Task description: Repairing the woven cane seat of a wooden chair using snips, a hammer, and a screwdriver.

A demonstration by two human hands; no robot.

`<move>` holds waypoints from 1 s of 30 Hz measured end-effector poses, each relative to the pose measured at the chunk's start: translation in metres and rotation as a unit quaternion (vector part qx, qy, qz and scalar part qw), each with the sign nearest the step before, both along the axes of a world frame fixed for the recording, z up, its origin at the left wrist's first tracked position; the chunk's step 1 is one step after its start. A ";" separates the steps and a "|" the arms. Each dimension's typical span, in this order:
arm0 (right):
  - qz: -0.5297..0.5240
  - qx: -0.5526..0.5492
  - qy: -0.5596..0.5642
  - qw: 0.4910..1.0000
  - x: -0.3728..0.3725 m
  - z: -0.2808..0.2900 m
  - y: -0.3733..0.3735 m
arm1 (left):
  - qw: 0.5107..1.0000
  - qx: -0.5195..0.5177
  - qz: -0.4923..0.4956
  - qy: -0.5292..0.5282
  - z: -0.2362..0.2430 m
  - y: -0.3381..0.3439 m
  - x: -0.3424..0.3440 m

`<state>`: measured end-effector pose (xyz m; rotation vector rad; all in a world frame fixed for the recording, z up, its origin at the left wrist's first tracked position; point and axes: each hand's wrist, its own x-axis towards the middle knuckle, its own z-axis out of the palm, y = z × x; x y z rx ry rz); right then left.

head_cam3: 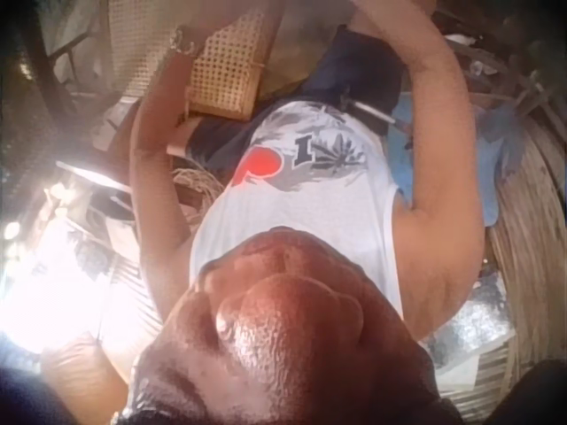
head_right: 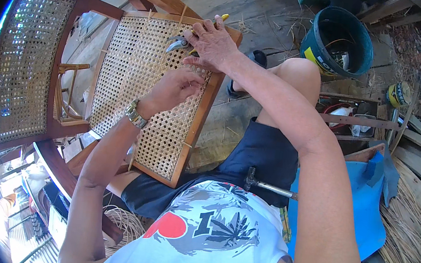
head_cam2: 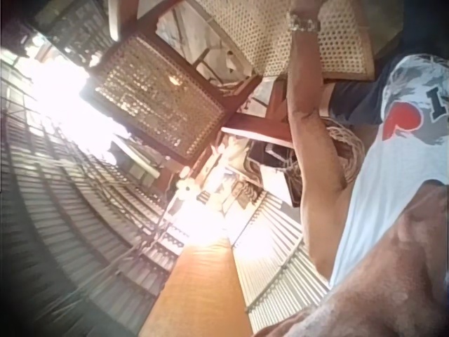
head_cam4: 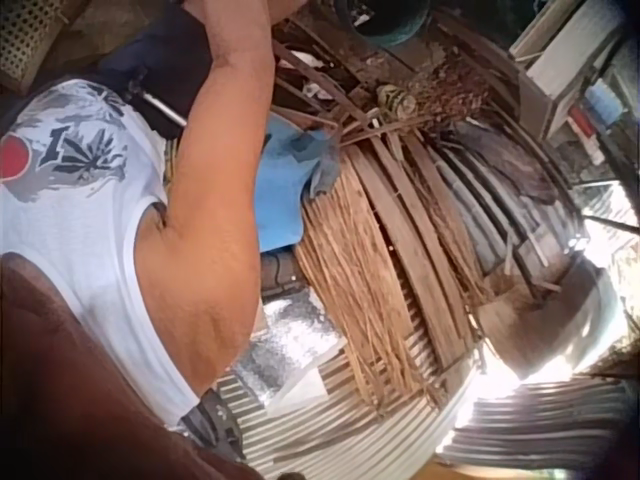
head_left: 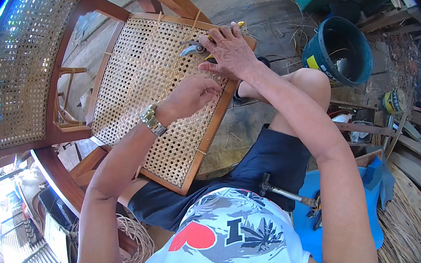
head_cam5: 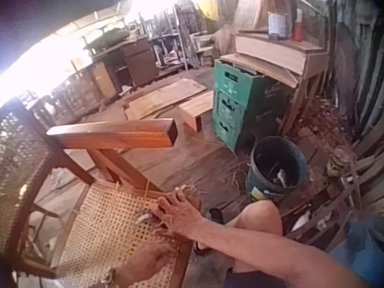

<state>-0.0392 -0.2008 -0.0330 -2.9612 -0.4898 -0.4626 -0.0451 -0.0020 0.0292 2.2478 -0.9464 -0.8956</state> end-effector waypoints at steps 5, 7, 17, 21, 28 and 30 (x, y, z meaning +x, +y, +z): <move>0.000 -0.004 0.029 1.000 -0.002 0.005 0.003 | 0.981 -0.157 -0.069 -0.087 -0.022 0.016 0.010; 0.001 -0.004 0.025 1.000 -0.001 0.005 0.002 | 0.980 -0.155 -0.078 -0.102 -0.021 0.014 0.012; 0.000 -0.012 0.014 1.000 -0.001 0.002 0.002 | 0.986 -0.061 -0.129 -0.083 -0.008 -0.003 0.024; -0.002 -0.014 0.021 1.000 0.000 0.005 0.004 | 0.979 -0.076 -0.103 -0.158 -0.012 -0.002 0.012; -0.004 0.002 0.014 1.000 0.000 0.000 0.001 | 0.991 0.096 -0.062 -0.062 0.007 -0.027 0.007; -0.004 -0.001 0.031 1.000 0.000 0.004 0.004 | 0.988 0.134 -0.050 -0.060 0.002 -0.022 -0.001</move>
